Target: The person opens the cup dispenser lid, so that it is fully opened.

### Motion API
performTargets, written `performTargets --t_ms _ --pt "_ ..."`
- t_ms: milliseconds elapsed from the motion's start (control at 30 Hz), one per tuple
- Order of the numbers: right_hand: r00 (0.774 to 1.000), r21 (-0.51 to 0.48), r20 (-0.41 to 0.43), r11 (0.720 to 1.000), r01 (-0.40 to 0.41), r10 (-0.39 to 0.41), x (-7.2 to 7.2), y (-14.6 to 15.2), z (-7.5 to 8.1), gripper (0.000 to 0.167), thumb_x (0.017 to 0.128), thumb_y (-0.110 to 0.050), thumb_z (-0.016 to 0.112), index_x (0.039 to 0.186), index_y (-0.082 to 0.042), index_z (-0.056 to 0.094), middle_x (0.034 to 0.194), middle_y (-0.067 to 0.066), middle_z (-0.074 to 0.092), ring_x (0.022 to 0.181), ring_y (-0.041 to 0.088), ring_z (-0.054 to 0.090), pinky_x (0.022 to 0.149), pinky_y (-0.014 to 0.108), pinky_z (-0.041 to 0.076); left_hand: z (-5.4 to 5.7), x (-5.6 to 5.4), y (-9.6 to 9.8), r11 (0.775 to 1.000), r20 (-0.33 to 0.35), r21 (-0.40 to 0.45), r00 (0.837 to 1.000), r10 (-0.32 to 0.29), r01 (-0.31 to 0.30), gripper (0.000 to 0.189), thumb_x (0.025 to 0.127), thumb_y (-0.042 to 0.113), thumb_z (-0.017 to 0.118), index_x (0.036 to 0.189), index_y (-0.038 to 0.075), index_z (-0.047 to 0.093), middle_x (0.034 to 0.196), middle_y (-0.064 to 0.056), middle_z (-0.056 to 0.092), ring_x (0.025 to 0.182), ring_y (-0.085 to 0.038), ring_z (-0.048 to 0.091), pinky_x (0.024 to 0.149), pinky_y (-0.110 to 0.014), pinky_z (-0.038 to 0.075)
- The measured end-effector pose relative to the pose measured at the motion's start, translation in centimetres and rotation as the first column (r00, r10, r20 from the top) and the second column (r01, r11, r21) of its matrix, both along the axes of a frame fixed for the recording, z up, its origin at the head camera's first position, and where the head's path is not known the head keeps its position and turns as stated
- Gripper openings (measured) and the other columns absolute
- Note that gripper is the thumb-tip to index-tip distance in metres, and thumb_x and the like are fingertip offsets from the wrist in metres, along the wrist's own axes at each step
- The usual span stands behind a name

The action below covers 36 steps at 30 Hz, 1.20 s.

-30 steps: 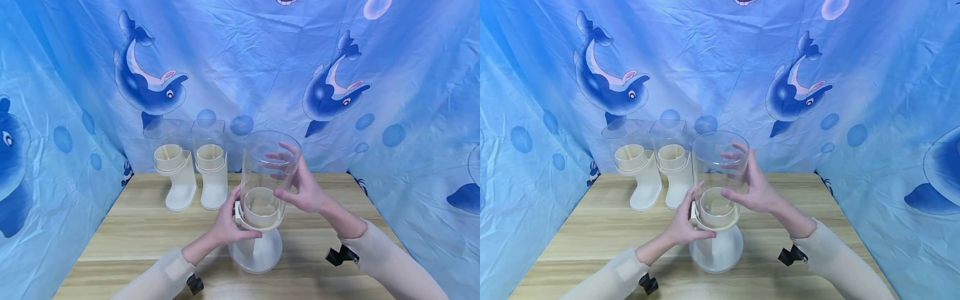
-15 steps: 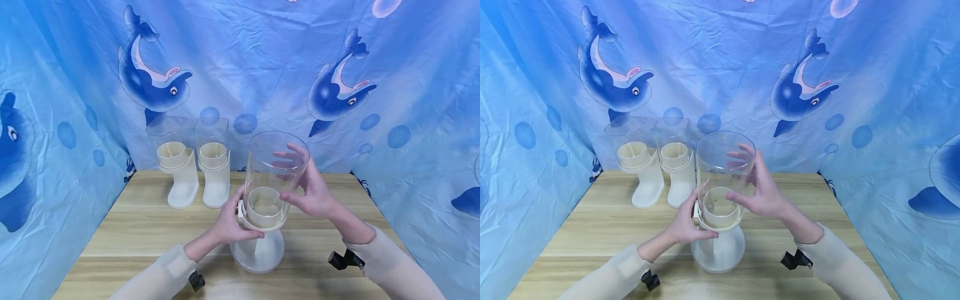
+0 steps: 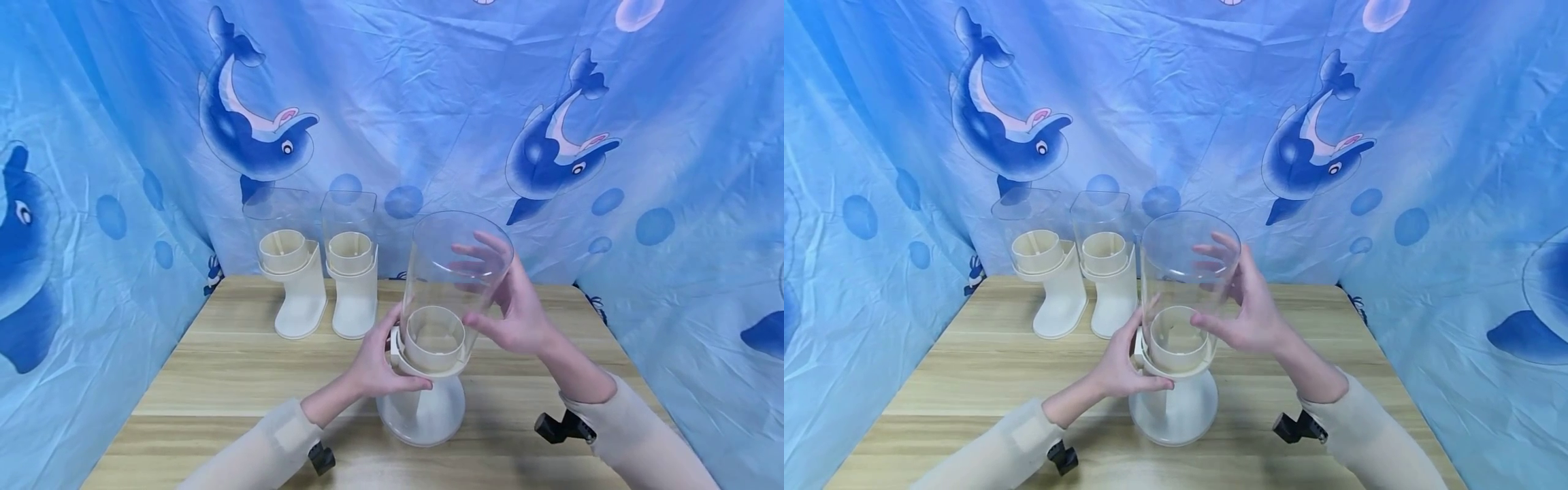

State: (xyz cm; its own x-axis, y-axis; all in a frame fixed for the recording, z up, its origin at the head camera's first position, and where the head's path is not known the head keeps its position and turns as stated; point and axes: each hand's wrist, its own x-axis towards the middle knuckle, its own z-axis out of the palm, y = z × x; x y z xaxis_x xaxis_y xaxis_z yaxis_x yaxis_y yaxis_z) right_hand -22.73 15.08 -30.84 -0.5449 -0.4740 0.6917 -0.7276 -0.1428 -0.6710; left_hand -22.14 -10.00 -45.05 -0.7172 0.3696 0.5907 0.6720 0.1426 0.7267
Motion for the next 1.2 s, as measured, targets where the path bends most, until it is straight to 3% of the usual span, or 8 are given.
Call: performTargets --t_ms 100,300,433,567,700,800,933,1200 --pt "1.0 -0.034 -0.024 0.999 -0.001 0.001 0.3 0.3 0.4 0.102 0.086 -0.019 0.09 0.163 -0.001 0.025 0.158 0.015 0.053 0.138 0.024 0.062 0.106 0.041 0.061 -0.2 0.0 0.1 1.0 0.004 0.019 1.0 -0.009 0.009 0.129 0.058 0.023 0.104 0.165 0.022 0.032 0.143 -0.007 0.065 0.126 -0.026 0.066 0.107 -0.037 0.058" --pt "0.998 -0.198 -0.049 0.979 -0.048 0.039 -0.2 1.4 2.9 0.095 0.088 -0.023 0.089 0.16 -0.001 0.03 0.153 0.022 0.055 0.132 0.03 0.066 0.105 0.041 0.061 -0.2 -0.1 0.0 0.999 0.029 0.047 1.0 -0.012 0.01 0.14 0.055 0.016 0.106 0.169 0.021 0.025 0.152 -0.014 0.059 0.129 -0.031 0.066 0.101 -0.038 0.063" --pt "0.996 -0.291 -0.063 0.954 -0.073 0.057 -0.8 2.8 4.3 0.089 0.088 -0.013 0.088 0.156 0.001 0.033 0.148 0.025 0.057 0.127 0.034 0.068 0.101 0.041 0.063 0.2 -0.2 -0.1 1.0 -0.001 0.003 1.0 0.004 -0.004 0.129 0.057 0.024 0.105 0.165 0.017 0.034 0.151 -0.01 0.061 0.13 -0.031 0.066 0.101 -0.04 0.063" --pt "0.998 -0.349 -0.054 0.937 0.009 -0.03 -1.8 4.7 5.0 0.085 0.085 0.0 0.086 0.153 0.001 0.035 0.145 0.025 0.06 0.124 0.033 0.07 0.095 0.038 0.065 1.0 0.0 -0.2 0.996 -0.076 -0.071 0.996 0.053 -0.058 0.121 0.059 0.039 0.102 0.16 0.011 0.042 0.146 -0.006 0.066 0.13 -0.026 0.066 0.102 -0.039 0.061" --pt "0.987 -0.322 0.021 0.934 0.155 -0.156 -2.8 6.6 4.9 0.081 0.083 0.016 0.076 0.151 -0.003 0.035 0.146 0.019 0.059 0.123 0.027 0.07 0.094 0.032 0.065 2.0 0.1 -0.3 0.987 -0.094 -0.109 0.99 0.104 -0.114 0.116 0.06 0.046 0.1 0.158 0.015 0.046 0.147 -0.005 0.066 0.132 -0.023 0.065 0.099 -0.038 0.061" --pt "0.953 -0.25 0.104 0.92 0.301 -0.284 -3.7 7.5 4.4 0.081 0.082 0.02 0.073 0.148 -0.008 0.036 0.147 0.013 0.058 0.123 0.02 0.069 0.094 0.025 0.064 2.8 0.2 -0.4 0.983 -0.09 -0.125 0.988 0.127 -0.138 0.111 0.061 0.046 0.099 0.157 0.017 0.049 0.148 -0.004 0.066 0.132 -0.022 0.065 0.096 -0.036 0.062" --pt "0.876 -0.102 0.187 0.878 0.468 -0.445 -4.9 8.2 3.1 0.081 0.083 0.012 0.079 0.146 -0.015 0.036 0.146 0.003 0.057 0.122 0.012 0.067 0.094 0.018 0.061 3.4 0.2 -0.3 0.984 -0.12 -0.129 0.987 0.107 -0.122 0.105 0.064 0.043 0.098 0.154 0.014 0.053 0.143 -0.004 0.069 0.128 -0.022 0.067 0.096 -0.034 0.063" --pt "0.771 0.048 0.228 0.798 0.6 -0.594 -7.4 9.0 0.2 0.077 0.088 -0.002 0.084 0.142 -0.021 0.033 0.136 -0.008 0.054 0.118 0.003 0.064 0.089 0.012 0.059 4.0 0.6 0.1 0.987 -0.185 -0.117 0.979 0.089 -0.112 0.095 0.067 0.038 0.099 0.148 0.008 0.059 0.137 -0.007 0.073 0.119 -0.022 0.072 0.093 -0.031 0.063"
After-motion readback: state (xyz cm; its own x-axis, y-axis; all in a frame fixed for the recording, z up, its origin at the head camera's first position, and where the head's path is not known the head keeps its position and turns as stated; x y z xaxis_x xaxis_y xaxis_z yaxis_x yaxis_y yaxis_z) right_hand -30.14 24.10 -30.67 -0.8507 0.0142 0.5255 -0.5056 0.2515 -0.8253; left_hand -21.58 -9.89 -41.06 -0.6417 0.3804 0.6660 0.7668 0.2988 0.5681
